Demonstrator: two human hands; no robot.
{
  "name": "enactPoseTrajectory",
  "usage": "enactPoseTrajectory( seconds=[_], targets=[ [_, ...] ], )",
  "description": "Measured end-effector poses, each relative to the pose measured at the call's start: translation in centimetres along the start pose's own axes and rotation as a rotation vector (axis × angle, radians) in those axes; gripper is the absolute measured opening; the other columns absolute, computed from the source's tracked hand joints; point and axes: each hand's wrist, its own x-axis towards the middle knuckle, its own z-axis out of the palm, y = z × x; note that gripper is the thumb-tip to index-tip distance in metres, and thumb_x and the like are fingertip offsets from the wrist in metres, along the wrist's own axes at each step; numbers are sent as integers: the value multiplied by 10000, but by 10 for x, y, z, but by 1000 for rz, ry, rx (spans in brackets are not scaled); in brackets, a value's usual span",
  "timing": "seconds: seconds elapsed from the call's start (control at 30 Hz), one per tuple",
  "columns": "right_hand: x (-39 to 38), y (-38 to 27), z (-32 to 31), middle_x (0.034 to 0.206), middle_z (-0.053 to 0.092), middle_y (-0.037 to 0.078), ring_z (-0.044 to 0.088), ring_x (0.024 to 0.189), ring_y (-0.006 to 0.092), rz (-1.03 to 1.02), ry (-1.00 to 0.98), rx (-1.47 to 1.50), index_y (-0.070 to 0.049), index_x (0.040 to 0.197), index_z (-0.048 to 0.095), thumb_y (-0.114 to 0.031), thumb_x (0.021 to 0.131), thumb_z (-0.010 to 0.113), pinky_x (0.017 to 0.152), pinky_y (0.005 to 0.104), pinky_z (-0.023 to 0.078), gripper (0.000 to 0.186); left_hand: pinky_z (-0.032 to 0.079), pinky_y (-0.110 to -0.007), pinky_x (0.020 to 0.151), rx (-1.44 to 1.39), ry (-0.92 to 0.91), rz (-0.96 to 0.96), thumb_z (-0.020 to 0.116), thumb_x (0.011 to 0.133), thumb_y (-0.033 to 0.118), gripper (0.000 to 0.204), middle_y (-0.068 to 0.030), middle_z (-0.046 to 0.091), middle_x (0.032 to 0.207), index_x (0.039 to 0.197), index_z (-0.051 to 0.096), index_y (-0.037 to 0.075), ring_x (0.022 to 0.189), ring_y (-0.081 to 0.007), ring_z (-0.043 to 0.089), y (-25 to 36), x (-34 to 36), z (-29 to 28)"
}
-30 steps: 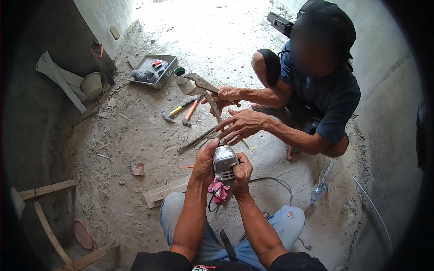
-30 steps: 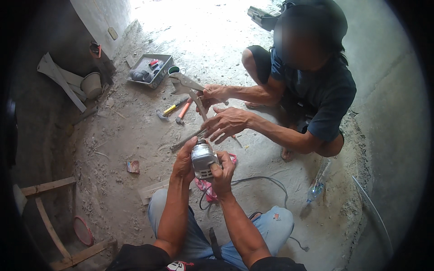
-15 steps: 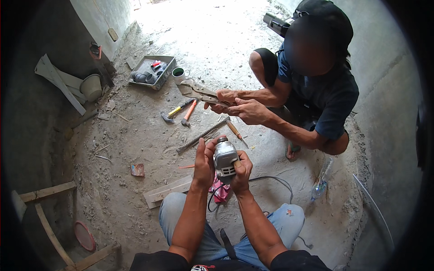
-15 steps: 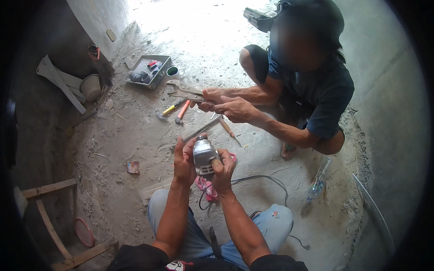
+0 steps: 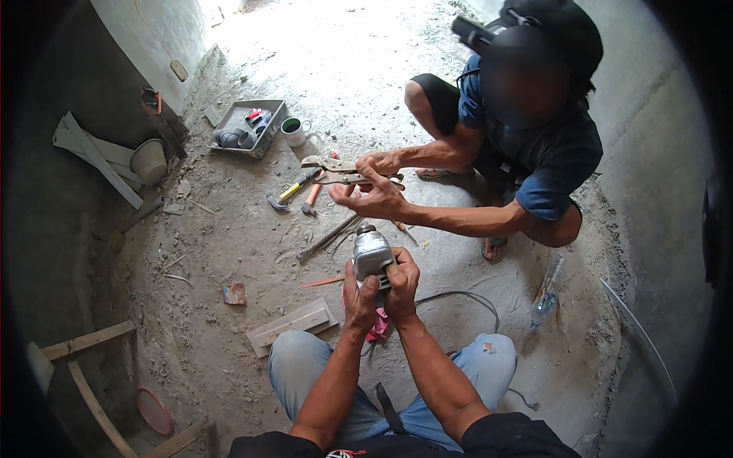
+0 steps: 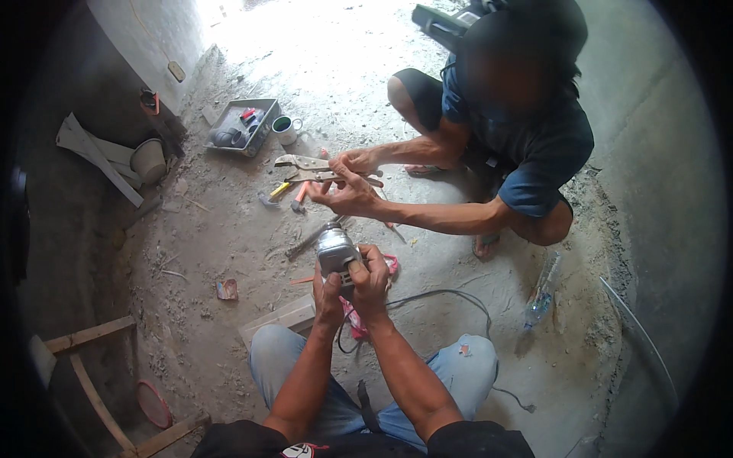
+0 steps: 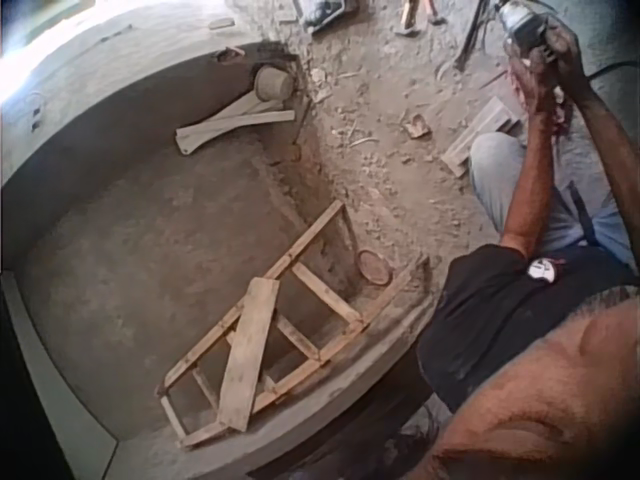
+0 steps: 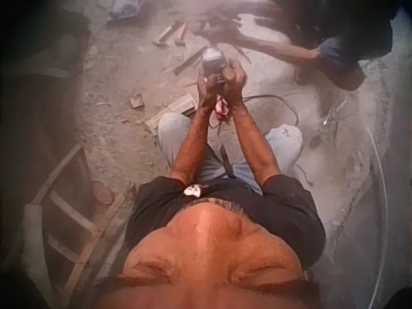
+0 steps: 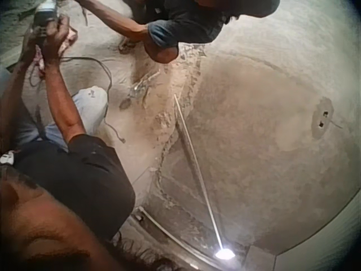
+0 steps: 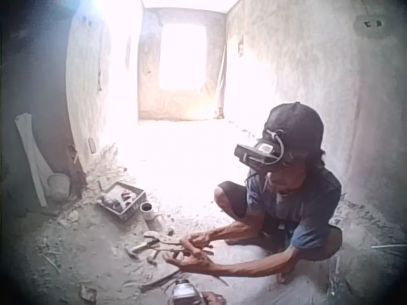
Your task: The person holds a power grinder and applies it to a metal rod held by another person with pliers on a concrete workshop floor.
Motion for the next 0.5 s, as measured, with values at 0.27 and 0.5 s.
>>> enactPoseTrajectory(
  seconds=[0.27, 0.5],
  targets=[
    [-2, -7, 10, 1029, 593, 92, 546, 931, 150, -21, -79, 35, 43, 1150, 564, -436, 842, 600, 839, 311, 467, 571, 454, -281, 756, -29, 85, 0, 605, 879, 574, 678, -48, 574, 976, 1247, 491, 16, 867, -129, 522, 20, 4, 6],
    [0, -11, 12, 1055, 596, 103, 548, 955, 157, -18, -113, 5, 50, 1172, 564, -443, 837, 614, 856, 313, 463, 599, 462, -296, 788, -33, 110, -8, 599, 849, 624, 729, -74, 591, 1041, 1244, 500, 20, 921, -158, 549, 19, 8, 4]
  ],
)
